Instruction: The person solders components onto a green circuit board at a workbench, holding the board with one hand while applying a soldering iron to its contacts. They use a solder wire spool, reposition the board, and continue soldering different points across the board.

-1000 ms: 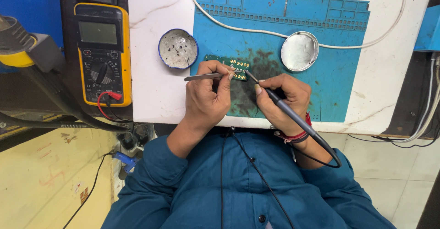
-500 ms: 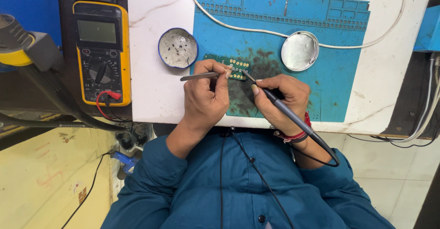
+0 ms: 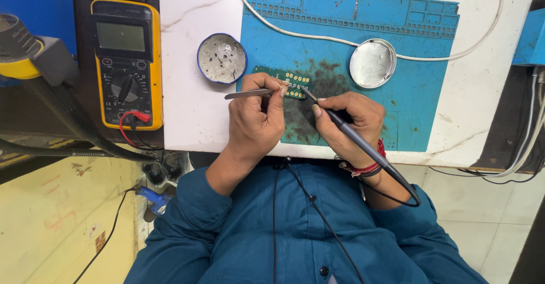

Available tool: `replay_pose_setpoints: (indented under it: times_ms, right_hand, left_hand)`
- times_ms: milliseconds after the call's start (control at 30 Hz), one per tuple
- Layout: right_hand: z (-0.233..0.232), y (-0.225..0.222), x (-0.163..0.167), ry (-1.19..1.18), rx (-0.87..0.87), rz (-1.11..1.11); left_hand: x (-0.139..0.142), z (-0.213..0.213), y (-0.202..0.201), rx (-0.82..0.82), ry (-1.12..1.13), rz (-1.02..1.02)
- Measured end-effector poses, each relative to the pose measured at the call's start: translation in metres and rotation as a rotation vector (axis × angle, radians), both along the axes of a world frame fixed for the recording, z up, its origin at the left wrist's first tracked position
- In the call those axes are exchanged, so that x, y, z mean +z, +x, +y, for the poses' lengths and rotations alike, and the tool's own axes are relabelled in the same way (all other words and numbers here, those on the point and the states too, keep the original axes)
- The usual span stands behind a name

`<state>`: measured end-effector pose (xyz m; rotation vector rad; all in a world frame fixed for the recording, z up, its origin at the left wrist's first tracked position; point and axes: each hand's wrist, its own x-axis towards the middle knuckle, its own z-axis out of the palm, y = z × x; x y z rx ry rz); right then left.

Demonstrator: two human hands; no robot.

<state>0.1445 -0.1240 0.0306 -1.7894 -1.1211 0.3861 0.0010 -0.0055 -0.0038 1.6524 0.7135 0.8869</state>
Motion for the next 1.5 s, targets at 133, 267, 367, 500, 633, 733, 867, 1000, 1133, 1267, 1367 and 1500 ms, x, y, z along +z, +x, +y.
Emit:
replay_pose_setpoints:
  times_ms: [133, 267, 367, 500, 633, 733, 867, 1000, 1133, 1267, 1367, 1500]
  right_hand:
    - [0.0009, 0.0011, -0.0004, 0.01, 0.016, -0.018]
    - [0.0007, 0.0017, 0.0, 0.029, 0.048, -0.031]
    - [0.0006, 0.0019, 0.0002, 0.021, 0.032, -0.017]
    - [0.0012, 0.0017, 0.0004, 0.025, 0.04, -0.03]
    - [0.0011, 0.001, 0.0009, 0.014, 0.028, -0.014]
    - [0.001, 0.0015, 0.0013, 0.02, 0.037, -0.026]
    - [0.001, 0.0013, 0.0007, 0.0, 0.014, -0.014]
    - [0.0, 0.0025, 0.0002, 0.007, 0.036, -0.035]
    - [-0.0006, 0.002, -0.0006, 0.013, 0.027, -0.013]
    - [-0.0009, 0.0022, -0.0009, 0.013, 0.023, -0.016]
    - [-0.0007, 0.0018, -0.0015, 0.016, 0.022, -0.013]
    - [-0.0013, 0.003, -0.0016, 0.016, 0.034, -0.023]
  left_hand:
    - [-0.0004, -0.0008, 0.0001, 0.008, -0.086, -0.038]
    - [-0.0005, 0.0002, -0.0002, 0.007, -0.059, -0.026]
    - [-0.0003, -0.0002, 0.0014, 0.015, -0.014, -0.028]
    - [0.0001, 0.0, 0.0011, 0.014, -0.072, -0.013]
    - [-0.0004, 0.0002, 0.0014, 0.016, -0.075, -0.007]
    - [-0.0011, -0.0002, 0.0015, 0.014, -0.049, -0.023]
    - [-0.002, -0.0002, 0.002, 0.022, -0.015, -0.003]
    - [-0.0022, -0.0002, 0.0019, 0.013, -0.044, -0.014]
    - [-0.0023, 0.0002, 0.0017, 0.013, -0.023, -0.016]
    - [-0.0023, 0.0004, 0.0017, 0.009, -0.029, -0.023]
    - [-0.0023, 0.0, 0.0017, 0.017, -0.015, -0.017]
    - [-0.0018, -0.0004, 0.0014, 0.015, -0.025, -0.011]
